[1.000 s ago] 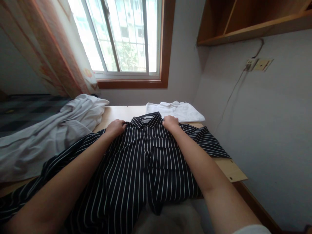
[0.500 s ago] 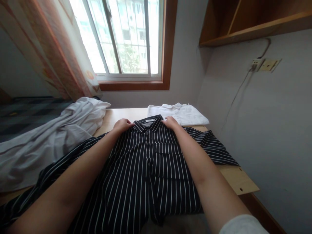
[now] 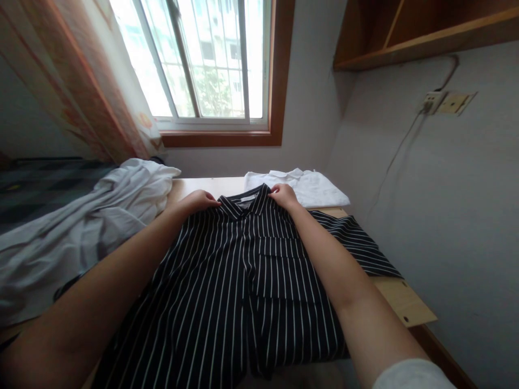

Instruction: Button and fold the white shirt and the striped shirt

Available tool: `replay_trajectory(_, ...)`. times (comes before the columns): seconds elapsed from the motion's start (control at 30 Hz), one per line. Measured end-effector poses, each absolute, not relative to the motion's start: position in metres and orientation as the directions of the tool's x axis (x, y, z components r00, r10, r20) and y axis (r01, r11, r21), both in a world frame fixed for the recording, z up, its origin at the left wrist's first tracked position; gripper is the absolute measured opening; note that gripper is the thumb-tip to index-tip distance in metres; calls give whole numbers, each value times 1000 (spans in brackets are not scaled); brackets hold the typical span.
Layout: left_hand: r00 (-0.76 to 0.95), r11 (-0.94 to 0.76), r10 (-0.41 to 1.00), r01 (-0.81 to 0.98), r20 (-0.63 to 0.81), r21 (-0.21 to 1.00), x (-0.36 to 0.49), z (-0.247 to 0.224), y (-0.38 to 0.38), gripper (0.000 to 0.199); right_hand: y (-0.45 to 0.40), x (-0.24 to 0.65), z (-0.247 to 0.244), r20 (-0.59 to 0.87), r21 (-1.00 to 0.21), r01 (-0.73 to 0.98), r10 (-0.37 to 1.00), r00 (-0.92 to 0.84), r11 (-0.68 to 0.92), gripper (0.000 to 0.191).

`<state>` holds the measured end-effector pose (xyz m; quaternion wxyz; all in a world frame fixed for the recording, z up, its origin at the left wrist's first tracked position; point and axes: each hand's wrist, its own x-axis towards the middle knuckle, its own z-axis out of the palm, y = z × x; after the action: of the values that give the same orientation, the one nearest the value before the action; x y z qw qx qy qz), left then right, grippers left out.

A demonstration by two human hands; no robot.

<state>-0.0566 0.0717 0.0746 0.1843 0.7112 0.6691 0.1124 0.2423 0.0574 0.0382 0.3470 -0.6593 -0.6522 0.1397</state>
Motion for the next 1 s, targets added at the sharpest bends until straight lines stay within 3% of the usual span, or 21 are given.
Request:
replay_trajectory(0.13, 27, 21, 998, 664, -53, 748, -57, 88, 70, 20, 59, 237, 56, 252, -817, 568, 949, 188, 104, 5)
replay_trajectory(0.23, -8, -15, 1000, 538, 22, 843, -48, 96, 71, 13, 62, 230, 64, 292, -885, 432, 930, 222, 175, 7)
replay_trajectory(0.3, -43, -95, 990, 517, 136, 851, -41, 99, 71, 7, 65, 227, 68, 412, -842, 471, 877, 248, 263, 9)
replay_trajectory(0.47, -62, -311, 880, 675, 471, 670, -31, 105, 72, 4, 70, 224, 69, 730, -579, 714, 641, 239, 393, 15)
replay_trajectory(0.63, 3, -417, 751, 777, 660, 471, -27, 93, 76, 9, 72, 217, 53, 778, -510, 752, 596, 197, 418, 17)
replay_trajectory(0.83, 100, -373, 833, 828, 543, 419, -26, 48, 82, 19, 74, 209, 19, 704, -534, 769, 688, 175, 350, 20)
replay_trajectory(1.0, 198, -308, 920, 898, 338, 313, -28, 15, 82, 49, 75, 207, -3, 507, -580, 783, 852, 131, 226, 36)
